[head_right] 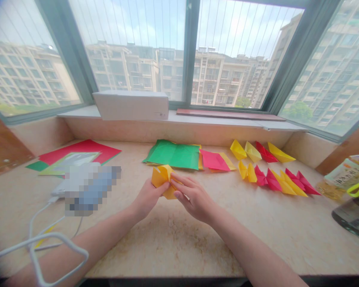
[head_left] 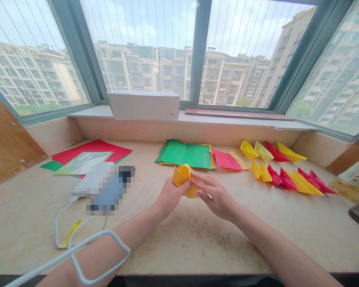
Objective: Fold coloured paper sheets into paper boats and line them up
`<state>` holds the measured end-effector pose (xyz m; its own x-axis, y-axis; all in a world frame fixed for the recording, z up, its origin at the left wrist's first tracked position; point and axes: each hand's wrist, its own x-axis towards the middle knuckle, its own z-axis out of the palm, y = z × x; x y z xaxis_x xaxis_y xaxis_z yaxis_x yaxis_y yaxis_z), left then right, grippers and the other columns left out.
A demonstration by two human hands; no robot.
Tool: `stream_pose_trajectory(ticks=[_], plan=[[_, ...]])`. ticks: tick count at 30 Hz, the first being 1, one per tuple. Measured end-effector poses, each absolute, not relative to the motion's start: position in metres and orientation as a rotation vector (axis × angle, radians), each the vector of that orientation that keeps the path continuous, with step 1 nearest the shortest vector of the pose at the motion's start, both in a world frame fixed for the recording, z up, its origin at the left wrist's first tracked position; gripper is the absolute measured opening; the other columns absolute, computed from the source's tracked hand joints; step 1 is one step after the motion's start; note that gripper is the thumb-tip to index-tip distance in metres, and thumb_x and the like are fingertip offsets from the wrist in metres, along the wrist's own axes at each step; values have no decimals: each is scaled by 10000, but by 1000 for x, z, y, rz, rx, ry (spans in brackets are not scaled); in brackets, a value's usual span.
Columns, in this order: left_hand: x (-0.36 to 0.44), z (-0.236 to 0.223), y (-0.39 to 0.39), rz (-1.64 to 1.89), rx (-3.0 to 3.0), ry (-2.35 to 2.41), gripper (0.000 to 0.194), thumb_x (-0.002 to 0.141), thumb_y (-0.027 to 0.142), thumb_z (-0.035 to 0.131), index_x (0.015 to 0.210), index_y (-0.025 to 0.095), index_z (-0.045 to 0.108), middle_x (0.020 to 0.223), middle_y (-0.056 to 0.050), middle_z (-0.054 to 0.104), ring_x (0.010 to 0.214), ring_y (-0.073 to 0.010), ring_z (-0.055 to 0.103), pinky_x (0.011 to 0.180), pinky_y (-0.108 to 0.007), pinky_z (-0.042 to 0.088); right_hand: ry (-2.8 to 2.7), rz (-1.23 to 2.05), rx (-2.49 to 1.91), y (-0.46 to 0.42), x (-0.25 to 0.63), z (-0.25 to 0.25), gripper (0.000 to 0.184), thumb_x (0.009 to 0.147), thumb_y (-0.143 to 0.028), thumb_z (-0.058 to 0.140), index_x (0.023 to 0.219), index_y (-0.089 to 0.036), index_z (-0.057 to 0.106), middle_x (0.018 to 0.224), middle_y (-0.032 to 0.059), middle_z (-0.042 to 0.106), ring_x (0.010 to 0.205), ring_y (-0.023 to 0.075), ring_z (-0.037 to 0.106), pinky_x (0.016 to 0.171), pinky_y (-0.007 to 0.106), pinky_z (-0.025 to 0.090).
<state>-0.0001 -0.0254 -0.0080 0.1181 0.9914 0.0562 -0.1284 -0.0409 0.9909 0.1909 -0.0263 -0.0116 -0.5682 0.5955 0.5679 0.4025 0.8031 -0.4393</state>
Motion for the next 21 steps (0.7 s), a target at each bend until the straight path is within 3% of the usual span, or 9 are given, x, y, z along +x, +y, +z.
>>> stream_pose_trajectory(ticks=[10, 15, 21], plan=[[1, -9, -26, 1167, 1161, 974, 299, 816, 384, 587, 907, 116, 680, 814, -76, 708, 723, -204, 673, 648, -305, 537, -2186, 283, -658, -24, 188, -17, 538, 905, -89, 517, 1391, -322, 518, 1465, 63, 485, 1303, 247, 498, 1056, 458, 465], [-5, -6, -20, 1261, 1263, 1081, 234, 715, 249, 688, 912, 125, 679, 833, -74, 736, 761, -214, 695, 653, -268, 518, -2187, 231, -702, -21, 192, -17, 519, 852, -28, 517, 1266, -315, 640, 1436, 43, 522, 1237, 248, 543, 1032, 456, 476], [-5, -6, -18, 1256, 1192, 986, 340, 691, 286, 758, 967, 138, 625, 873, -84, 752, 765, -219, 712, 662, -279, 528, -1940, 439, -906, -20, 192, -16, 365, 829, -71, 530, 1049, -268, 745, 1332, 76, 573, 1178, 233, 583, 987, 406, 503]])
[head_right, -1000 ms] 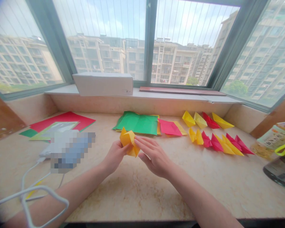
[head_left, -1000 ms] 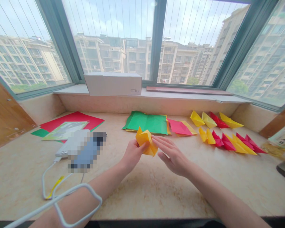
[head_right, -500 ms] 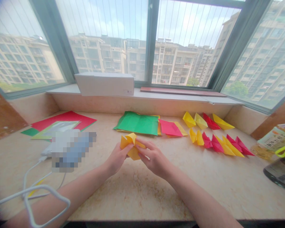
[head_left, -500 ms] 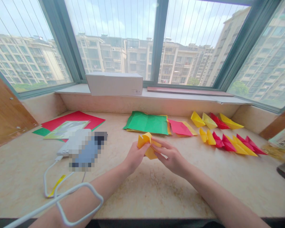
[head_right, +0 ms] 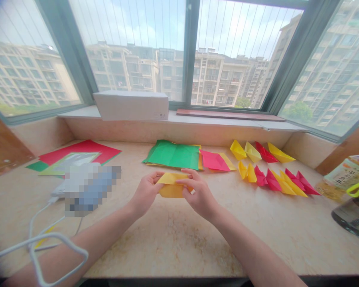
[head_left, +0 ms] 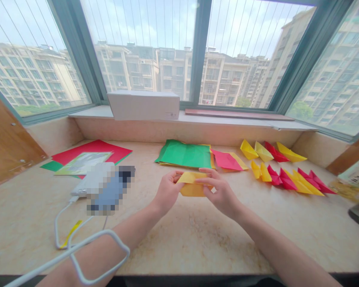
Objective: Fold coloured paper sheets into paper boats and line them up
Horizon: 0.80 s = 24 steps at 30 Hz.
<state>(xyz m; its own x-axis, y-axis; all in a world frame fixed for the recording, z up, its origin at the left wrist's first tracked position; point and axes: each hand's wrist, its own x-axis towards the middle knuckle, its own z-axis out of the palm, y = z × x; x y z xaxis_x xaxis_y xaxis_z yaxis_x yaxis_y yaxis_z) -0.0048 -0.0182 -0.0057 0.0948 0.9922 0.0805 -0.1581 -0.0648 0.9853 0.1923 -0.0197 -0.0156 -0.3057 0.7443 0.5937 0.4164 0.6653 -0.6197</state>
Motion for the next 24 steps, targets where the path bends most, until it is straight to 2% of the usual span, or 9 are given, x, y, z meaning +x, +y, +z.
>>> stream_pose_trajectory(ticks=[3, 7, 11, 13, 16, 18, 20, 22, 24], plan=[[-3, -5, -20, 1239, 1174, 928, 366, 705, 298, 757, 1001, 144, 607, 926, -91, 752, 781, -211, 711, 678, -278, 527, -1859, 589, -985, -19, 196, -9, 293, 837, -127, 546, 1003, -254, 752, 1225, 76, 624, 1128, 228, 604, 967, 402, 509], [-4, -2, -24, 1175, 1193, 850, 415, 718, 290, 744, 1077, 146, 594, 1047, -118, 731, 888, -230, 701, 710, -279, 528, -1775, 724, -1010, -16, 200, -5, 258, 834, -177, 568, 989, -244, 761, 1210, 80, 632, 1103, 238, 614, 935, 406, 526], [-4, -1, -28, 1085, 1201, 755, 542, 759, 426, 723, 1196, 150, 559, 1164, -145, 680, 976, -261, 679, 734, -309, 543, -1744, 692, -996, -14, 203, -6, 271, 815, -170, 577, 989, -253, 768, 1203, 73, 631, 1130, 239, 596, 962, 410, 509], [-3, -1, -27, 1068, 1180, 780, 547, 795, 504, 676, 1189, 142, 564, 1129, -144, 687, 942, -259, 686, 704, -312, 546, -1747, 695, -986, -13, 203, -7, 271, 816, -170, 580, 985, -260, 772, 1207, 70, 631, 1138, 237, 592, 978, 413, 498], [-2, -3, -25, 1028, 1182, 852, 488, 844, 558, 597, 1042, 114, 632, 945, -115, 723, 816, -218, 695, 666, -281, 525, -1723, 820, -932, -13, 202, -7, 255, 829, -200, 591, 997, -270, 770, 1255, 69, 622, 1160, 237, 586, 979, 408, 497], [-2, -5, -23, 996, 1207, 861, 441, 830, 529, 633, 966, 111, 659, 858, -87, 726, 766, -193, 689, 667, -264, 510, -1657, 956, -888, -13, 202, -6, 237, 826, -238, 614, 1007, -269, 764, 1284, 69, 617, 1158, 236, 592, 946, 396, 517], [-2, -6, -22, 976, 1225, 847, 394, 800, 471, 693, 971, 116, 666, 845, -73, 728, 769, -188, 690, 681, -260, 507, -1564, 1060, -874, -11, 203, -4, 227, 804, -276, 653, 1005, -260, 759, 1287, 72, 625, 1120, 236, 614, 898, 383, 537], [-2, -5, -23, 979, 1227, 837, 379, 790, 436, 715, 994, 121, 662, 864, -74, 733, 790, -194, 696, 698, -271, 515, -1485, 1113, -884, -9, 205, -2, 247, 768, -292, 697, 1004, -244, 751, 1223, 76, 665, 1045, 229, 643, 858, 374, 543], [-3, -5, -23, 976, 1233, 839, 384, 784, 431, 721, 1006, 124, 657, 877, -83, 736, 790, -206, 702, 696, -291, 531, -1437, 1145, -902, -7, 206, -1, 281, 744, -292, 719, 1017, -226, 739, 1069, 74, 719, 931, 214, 667, 813, 364, 546]])
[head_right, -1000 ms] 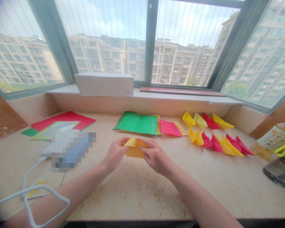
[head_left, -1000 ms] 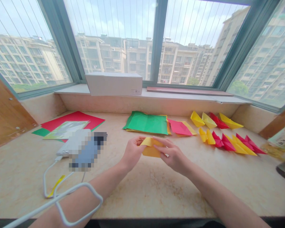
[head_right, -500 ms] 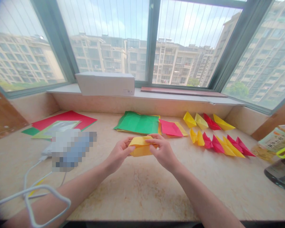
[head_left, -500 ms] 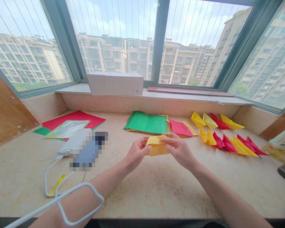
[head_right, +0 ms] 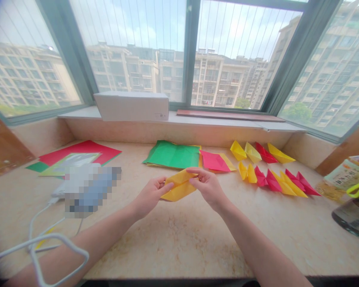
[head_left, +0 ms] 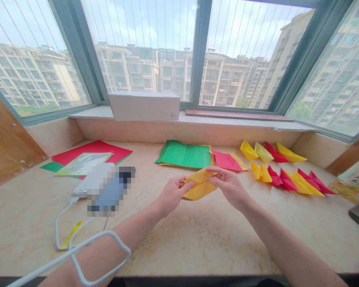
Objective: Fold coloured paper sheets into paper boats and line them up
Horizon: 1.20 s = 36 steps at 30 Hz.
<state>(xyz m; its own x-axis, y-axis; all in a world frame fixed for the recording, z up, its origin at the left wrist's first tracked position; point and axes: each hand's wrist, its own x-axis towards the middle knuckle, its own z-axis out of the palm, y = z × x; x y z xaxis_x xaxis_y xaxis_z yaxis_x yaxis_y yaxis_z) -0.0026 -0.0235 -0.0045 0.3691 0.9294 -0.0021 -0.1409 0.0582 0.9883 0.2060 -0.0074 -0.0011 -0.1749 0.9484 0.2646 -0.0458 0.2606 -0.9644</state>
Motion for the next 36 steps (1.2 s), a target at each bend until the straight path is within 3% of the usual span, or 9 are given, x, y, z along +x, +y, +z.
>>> stream_pose_trajectory(ticks=[2, 7, 9, 13, 16, 22, 27, 32, 36], plan=[[-3, -4, -25, 951, 1260, 846, 388, 773, 431, 733, 1000, 127, 654, 865, -87, 738, 760, -208, 704, 664, -291, 535, -1407, 1176, -911, -7, 206, -1, 317, 734, -290, 720, 1042, -213, 722, 942, 62, 731, 838, 200, 670, 768, 349, 545], [-2, -2, -30, 846, 1295, 778, 387, 790, 447, 711, 1010, 135, 644, 864, -99, 732, 737, -209, 708, 638, -288, 542, -1394, 1110, -862, -9, 203, -2, 637, 713, -258, 699, 1328, -270, 534, 984, 37, 683, 861, 187, 661, 755, 323, 541], [-2, -1, -32, 828, 1298, 782, 431, 781, 452, 718, 1062, 140, 619, 899, -110, 726, 738, -218, 715, 630, -300, 557, -1423, 1074, -872, -10, 201, -3, 683, 726, -250, 675, 1378, -270, 475, 957, 31, 671, 841, 182, 661, 736, 316, 543], [0, -2, -33, 843, 1353, 820, 460, 716, 360, 794, 1060, 146, 577, 956, -101, 695, 708, -204, 723, 591, -270, 564, -1446, 1058, -943, -10, 199, -5, 571, 736, -240, 651, 1298, -226, 550, 943, 39, 675, 817, 184, 665, 706, 308, 545], [0, -3, -31, 869, 1357, 874, 397, 759, 333, 754, 1055, 143, 569, 955, -86, 688, 675, -192, 726, 584, -271, 573, -1429, 1074, -1001, -11, 200, -3, 456, 739, -256, 651, 1191, -200, 626, 998, 62, 701, 866, 203, 672, 751, 332, 549], [-1, 0, -28, 896, 1332, 883, 395, 765, 335, 750, 1057, 129, 584, 963, -98, 698, 651, -193, 728, 573, -274, 571, -1397, 1152, -983, -12, 202, 3, 458, 738, -295, 670, 1186, -208, 645, 1075, 77, 723, 943, 229, 684, 824, 373, 547], [1, 2, -31, 931, 1328, 821, 471, 714, 377, 797, 1051, 124, 586, 906, -86, 702, 627, -190, 719, 554, -263, 560, -1383, 1128, -1015, -11, 203, 4, 423, 730, -303, 684, 1139, -198, 665, 1013, 75, 745, 894, 229, 697, 771, 360, 554], [-2, 3, -29, 1053, 1343, 888, 440, 827, 464, 667, 1077, 109, 601, 864, -102, 723, 616, -194, 715, 553, -275, 561, -1400, 1111, -1006, -9, 205, 3, 362, 723, -330, 712, 1060, -200, 687, 1022, 79, 742, 907, 235, 691, 738, 352, 557], [-4, 1, -25, 1085, 1353, 905, 394, 862, 441, 621, 1061, 101, 610, 825, -94, 724, 614, -186, 711, 556, -271, 562, -1471, 1152, -1001, -9, 207, 3, 380, 742, -378, 722, 1063, -179, 679, 986, 81, 737, 815, 205, 675, 617, 292, 514]])
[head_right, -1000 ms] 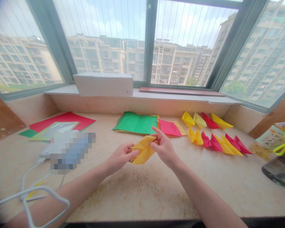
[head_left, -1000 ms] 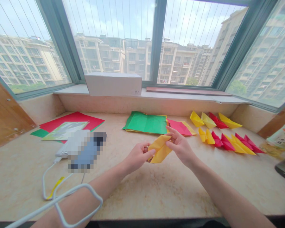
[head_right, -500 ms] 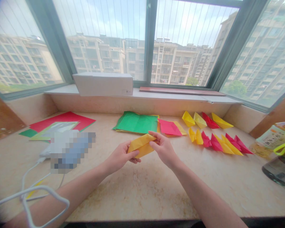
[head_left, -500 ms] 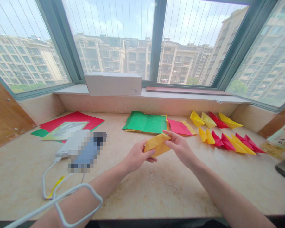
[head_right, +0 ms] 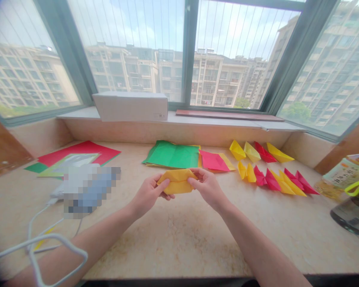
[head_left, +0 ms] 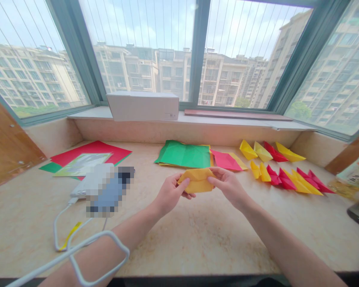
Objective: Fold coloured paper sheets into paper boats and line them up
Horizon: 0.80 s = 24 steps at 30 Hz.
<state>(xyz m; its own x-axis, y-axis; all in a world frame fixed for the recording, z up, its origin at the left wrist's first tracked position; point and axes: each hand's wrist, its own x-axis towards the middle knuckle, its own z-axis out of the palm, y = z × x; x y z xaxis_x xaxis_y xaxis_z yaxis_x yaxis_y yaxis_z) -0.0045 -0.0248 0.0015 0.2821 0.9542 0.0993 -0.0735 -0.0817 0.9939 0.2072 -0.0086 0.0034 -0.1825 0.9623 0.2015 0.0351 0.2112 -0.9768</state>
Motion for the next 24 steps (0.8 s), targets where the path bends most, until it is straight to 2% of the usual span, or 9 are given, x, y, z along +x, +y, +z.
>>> stream_pose_trajectory(ticks=[2, 5, 10, 13, 17, 21, 24], plan=[[-5, 1, -24, 1074, 1361, 906, 376, 864, 430, 618, 1041, 98, 616, 806, -89, 722, 608, -183, 708, 556, -270, 563, -1536, 1190, -1004, -9, 208, 4, 375, 764, -406, 713, 1050, -165, 686, 934, 72, 733, 736, 175, 651, 584, 273, 480], [-6, 0, -22, 1078, 1367, 926, 354, 856, 427, 628, 988, 99, 623, 770, -77, 711, 586, -180, 704, 529, -259, 551, -1594, 1160, -1081, -9, 210, 5, 304, 775, -421, 709, 911, -150, 718, 775, 39, 708, 624, 140, 594, 546, 258, 425], [-11, 2, -17, 1045, 1414, 987, 334, 825, 446, 656, 923, 127, 638, 644, -26, 670, 502, -182, 681, 413, -222, 472, -1574, 1068, -1164, -5, 213, 5, 259, 722, -412, 759, 741, -156, 720, 661, 21, 682, 584, 141, 567, 546, 267, 407], [-16, 3, -13, 1077, 1589, 1115, 279, 838, 404, 639, 903, 138, 695, 680, -36, 700, 576, -176, 691, 472, -222, 492, -1643, 1039, -1150, -2, 214, 4, 273, 767, -429, 719, 795, -159, 748, 686, 28, 699, 589, 148, 573, 559, 274, 420], [-22, -1, -6, 1156, 1846, 1207, 253, 873, 331, 583, 1025, 174, 709, 894, -41, 754, 759, -190, 705, 636, -256, 548, -1756, 915, -1095, 0, 214, -4, 264, 886, -396, 607, 934, -184, 757, 846, 44, 751, 726, 185, 644, 656, 289, 471], [-29, -7, 3, 1203, 2226, 1250, 210, 894, 239, 541, 1024, 181, 695, 959, -49, 748, 879, -208, 692, 813, -326, 541, -1908, 514, -1011, 1, 216, -13, 219, 952, -320, 548, 1031, -236, 734, 952, 38, 763, 831, 205, 669, 754, 321, 483], [-34, -7, 8, 1180, 2547, 1300, 240, 837, 91, 536, 1014, 162, 683, 976, -80, 732, 936, -242, 666, 868, -391, 516, -2122, 192, -855, 5, 218, -16, 240, 983, -252, 502, 1113, -240, 703, 1010, 51, 761, 887, 203, 679, 829, 347, 469]])
